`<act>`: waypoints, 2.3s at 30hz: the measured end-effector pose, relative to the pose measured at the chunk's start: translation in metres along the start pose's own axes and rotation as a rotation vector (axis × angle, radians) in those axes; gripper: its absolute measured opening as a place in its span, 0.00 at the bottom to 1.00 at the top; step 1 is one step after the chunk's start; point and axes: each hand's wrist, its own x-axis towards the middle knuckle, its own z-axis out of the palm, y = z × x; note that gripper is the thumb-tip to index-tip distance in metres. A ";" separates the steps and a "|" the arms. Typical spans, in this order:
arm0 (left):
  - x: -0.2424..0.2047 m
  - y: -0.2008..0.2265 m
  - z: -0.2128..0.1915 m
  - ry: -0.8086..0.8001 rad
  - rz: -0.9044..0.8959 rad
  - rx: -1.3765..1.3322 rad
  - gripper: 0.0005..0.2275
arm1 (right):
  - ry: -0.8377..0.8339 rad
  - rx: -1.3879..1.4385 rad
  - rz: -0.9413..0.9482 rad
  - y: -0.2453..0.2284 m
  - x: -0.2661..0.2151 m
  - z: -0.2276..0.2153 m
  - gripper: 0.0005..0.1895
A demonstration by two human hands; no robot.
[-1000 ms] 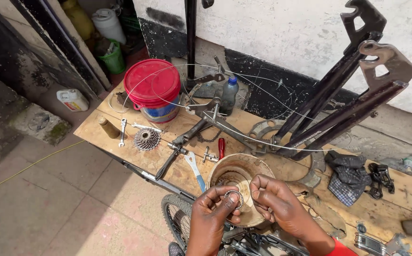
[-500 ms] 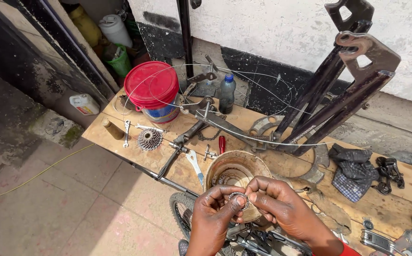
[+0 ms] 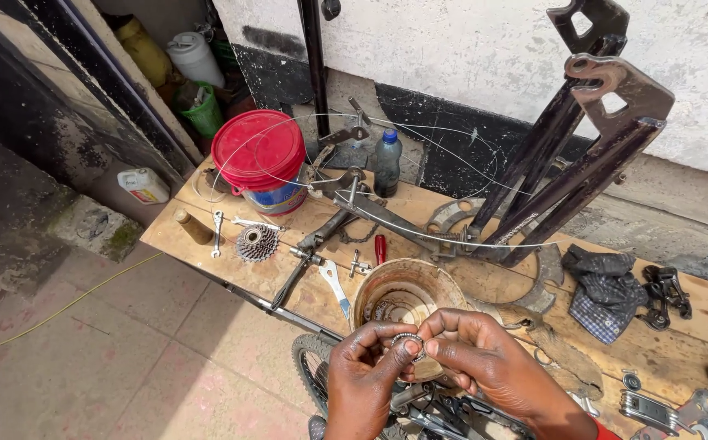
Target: Cleaning and inspecting bicycle bearing races using a rag and small tools at a workbench.
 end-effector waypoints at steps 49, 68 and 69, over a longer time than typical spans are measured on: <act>-0.023 -0.007 -0.015 -0.065 0.082 -0.198 0.09 | 0.078 0.065 -0.106 0.021 -0.015 0.021 0.17; -0.020 -0.015 -0.013 0.167 0.037 -0.198 0.08 | -0.114 0.375 -0.536 0.093 -0.069 -0.059 0.23; -0.021 -0.014 -0.016 0.141 0.005 -0.202 0.08 | -0.072 0.368 -0.528 0.101 -0.068 -0.067 0.23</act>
